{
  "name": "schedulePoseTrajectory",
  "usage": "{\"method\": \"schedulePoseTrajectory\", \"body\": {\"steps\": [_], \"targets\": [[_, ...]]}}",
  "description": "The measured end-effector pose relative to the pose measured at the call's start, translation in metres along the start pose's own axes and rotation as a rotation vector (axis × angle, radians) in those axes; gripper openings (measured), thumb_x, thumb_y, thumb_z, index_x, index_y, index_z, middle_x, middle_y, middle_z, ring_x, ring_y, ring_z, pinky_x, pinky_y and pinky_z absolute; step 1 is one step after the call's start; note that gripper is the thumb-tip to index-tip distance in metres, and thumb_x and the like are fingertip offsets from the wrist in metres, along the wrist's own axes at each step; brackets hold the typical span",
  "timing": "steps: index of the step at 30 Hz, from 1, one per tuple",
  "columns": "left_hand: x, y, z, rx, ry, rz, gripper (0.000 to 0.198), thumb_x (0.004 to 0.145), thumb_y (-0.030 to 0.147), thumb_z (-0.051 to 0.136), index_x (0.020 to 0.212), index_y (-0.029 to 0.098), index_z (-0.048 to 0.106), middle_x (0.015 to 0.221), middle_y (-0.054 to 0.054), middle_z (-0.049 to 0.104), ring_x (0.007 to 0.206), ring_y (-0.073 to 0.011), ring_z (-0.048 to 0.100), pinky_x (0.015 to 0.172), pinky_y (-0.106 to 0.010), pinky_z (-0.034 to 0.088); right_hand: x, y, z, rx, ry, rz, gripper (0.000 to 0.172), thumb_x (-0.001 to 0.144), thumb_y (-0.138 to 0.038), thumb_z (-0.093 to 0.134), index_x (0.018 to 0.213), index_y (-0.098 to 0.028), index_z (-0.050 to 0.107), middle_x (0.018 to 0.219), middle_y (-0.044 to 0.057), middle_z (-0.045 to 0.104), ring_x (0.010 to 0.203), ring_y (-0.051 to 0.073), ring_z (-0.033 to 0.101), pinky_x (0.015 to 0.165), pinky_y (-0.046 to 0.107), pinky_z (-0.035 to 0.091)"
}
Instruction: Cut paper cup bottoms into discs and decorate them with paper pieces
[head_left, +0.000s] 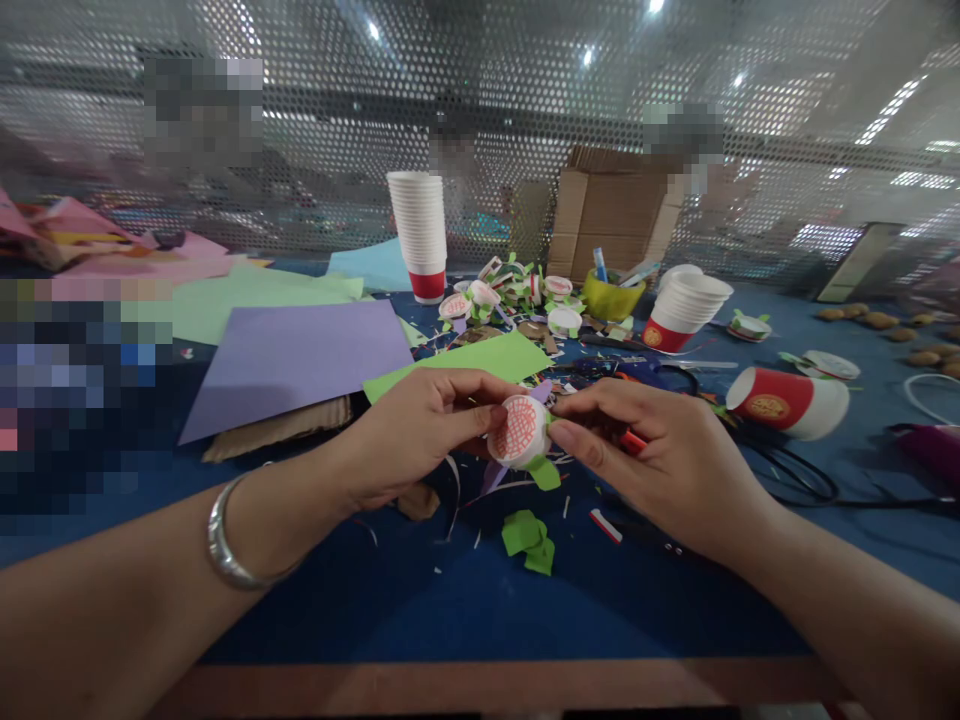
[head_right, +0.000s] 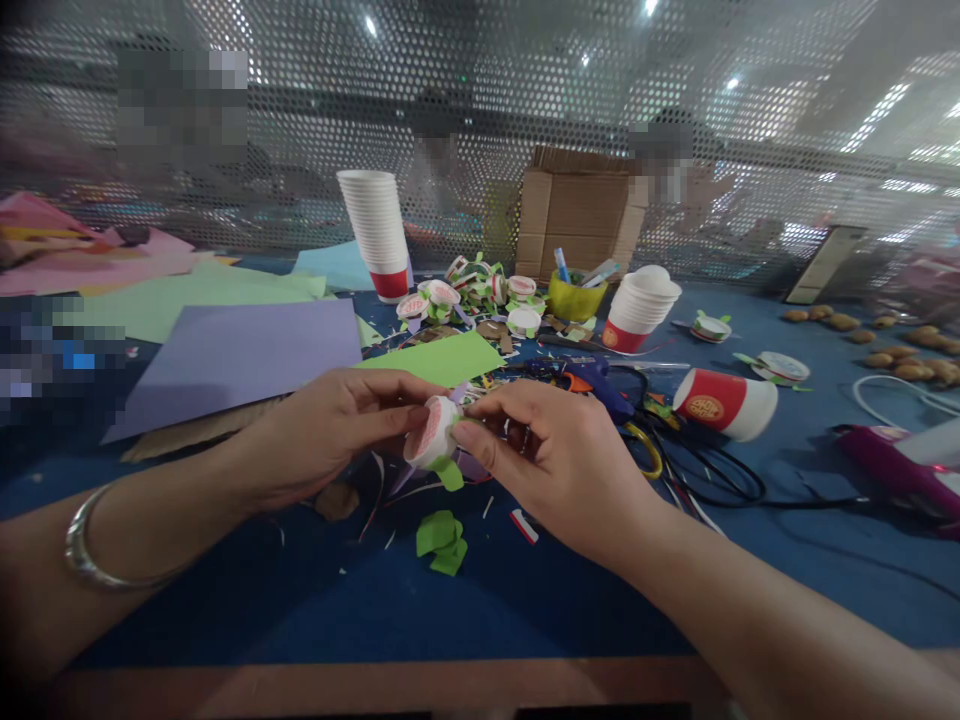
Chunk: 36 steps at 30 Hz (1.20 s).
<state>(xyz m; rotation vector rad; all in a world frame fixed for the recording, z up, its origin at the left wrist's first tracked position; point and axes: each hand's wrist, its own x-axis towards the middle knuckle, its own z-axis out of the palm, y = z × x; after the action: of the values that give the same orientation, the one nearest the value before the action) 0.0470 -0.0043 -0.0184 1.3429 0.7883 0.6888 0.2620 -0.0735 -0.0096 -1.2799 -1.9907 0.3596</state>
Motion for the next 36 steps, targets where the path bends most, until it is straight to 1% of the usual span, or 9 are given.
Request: {"method": "schedulePoseTrajectory", "body": {"steps": [6, 12, 16, 19, 21, 25, 29, 32, 36], "targets": [[0.000, 0.001, -0.001, 0.017, -0.003, 0.011, 0.013, 0.083, 0.024, 0.080, 0.096, 0.023, 0.082, 0.086, 0.000, 0.078, 0.074, -0.0079, 0.065, 0.067, -0.016, 0.051, 0.000, 0.001, -0.001, 0.042, -0.054, 0.048, 0.017, 0.096, -0.036, 0.066, 0.097, -0.022, 0.075, 0.089, -0.001, 0.075, 0.080, 0.011, 0.069, 0.071, 0.021, 0.050], [-0.001, 0.002, -0.001, 0.035, -0.001, 0.005, 0.013, 0.083, 0.024, 0.079, 0.095, 0.022, 0.082, 0.081, 0.001, 0.076, 0.070, -0.0076, 0.063, 0.064, -0.017, 0.049, 0.003, 0.001, -0.004, 0.079, -0.084, 0.087, 0.019, 0.097, -0.041, 0.065, 0.096, -0.024, 0.075, 0.091, -0.002, 0.076, 0.082, 0.013, 0.068, 0.068, 0.021, 0.049], [0.000, 0.003, -0.002, 0.069, 0.017, 0.002, 0.019, 0.084, 0.024, 0.078, 0.102, 0.021, 0.081, 0.080, 0.001, 0.074, 0.069, -0.0078, 0.061, 0.066, -0.019, 0.048, 0.003, 0.002, -0.007, 0.098, -0.043, 0.099, 0.021, 0.099, -0.039, 0.062, 0.092, -0.025, 0.075, 0.082, -0.004, 0.073, 0.071, 0.009, 0.062, 0.064, 0.019, 0.046], [0.001, 0.003, -0.003, 0.060, 0.049, 0.009, 0.024, 0.082, 0.021, 0.077, 0.106, 0.020, 0.078, 0.087, 0.000, 0.075, 0.075, -0.0095, 0.064, 0.070, -0.021, 0.049, 0.002, 0.005, -0.007, 0.128, -0.026, 0.154, 0.025, 0.100, -0.043, 0.060, 0.093, -0.024, 0.076, 0.078, -0.004, 0.071, 0.062, 0.009, 0.057, 0.057, 0.020, 0.044], [0.001, 0.004, -0.004, 0.076, 0.059, 0.041, 0.025, 0.082, 0.020, 0.077, 0.107, 0.019, 0.076, 0.093, -0.001, 0.076, 0.079, -0.0101, 0.065, 0.072, -0.021, 0.050, 0.002, 0.007, -0.008, 0.143, -0.006, 0.180, 0.028, 0.100, -0.045, 0.060, 0.093, -0.023, 0.076, 0.077, -0.004, 0.072, 0.059, 0.009, 0.056, 0.055, 0.021, 0.043], [-0.002, 0.010, -0.006, 0.160, 0.008, 0.110, 0.029, 0.084, 0.022, 0.077, 0.112, 0.017, 0.072, 0.096, -0.002, 0.075, 0.087, -0.0120, 0.068, 0.076, -0.022, 0.051, 0.004, 0.006, -0.007, 0.161, 0.019, 0.190, 0.029, 0.098, -0.045, 0.061, 0.089, -0.021, 0.075, 0.076, -0.002, 0.072, 0.058, 0.009, 0.056, 0.053, 0.021, 0.043], [-0.007, 0.014, -0.005, 0.225, -0.087, 0.161, 0.037, 0.086, 0.028, 0.077, 0.119, 0.016, 0.067, 0.098, -0.005, 0.074, 0.091, -0.0154, 0.069, 0.080, -0.026, 0.053, 0.007, -0.002, -0.006, 0.217, -0.035, 0.208, 0.025, 0.097, -0.043, 0.064, 0.093, -0.021, 0.076, 0.071, -0.003, 0.070, 0.054, 0.007, 0.054, 0.048, 0.019, 0.039], [-0.007, 0.012, -0.001, 0.224, -0.117, 0.185, 0.045, 0.085, 0.028, 0.078, 0.126, 0.018, 0.062, 0.103, -0.006, 0.072, 0.094, -0.0170, 0.069, 0.081, -0.028, 0.055, 0.008, -0.008, -0.005, 0.300, -0.096, 0.233, 0.022, 0.092, -0.042, 0.071, 0.097, -0.021, 0.076, 0.072, -0.003, 0.072, 0.054, 0.009, 0.058, 0.049, 0.020, 0.044], [-0.005, 0.009, 0.004, 0.143, -0.103, 0.207, 0.056, 0.081, 0.026, 0.081, 0.130, 0.019, 0.055, 0.105, -0.006, 0.068, 0.089, -0.0163, 0.069, 0.079, -0.028, 0.056, 0.008, -0.010, -0.004, 0.450, -0.169, 0.308, 0.027, 0.084, -0.040, 0.080, 0.102, -0.021, 0.074, 0.084, 0.001, 0.077, 0.066, 0.013, 0.069, 0.060, 0.023, 0.055]]}}
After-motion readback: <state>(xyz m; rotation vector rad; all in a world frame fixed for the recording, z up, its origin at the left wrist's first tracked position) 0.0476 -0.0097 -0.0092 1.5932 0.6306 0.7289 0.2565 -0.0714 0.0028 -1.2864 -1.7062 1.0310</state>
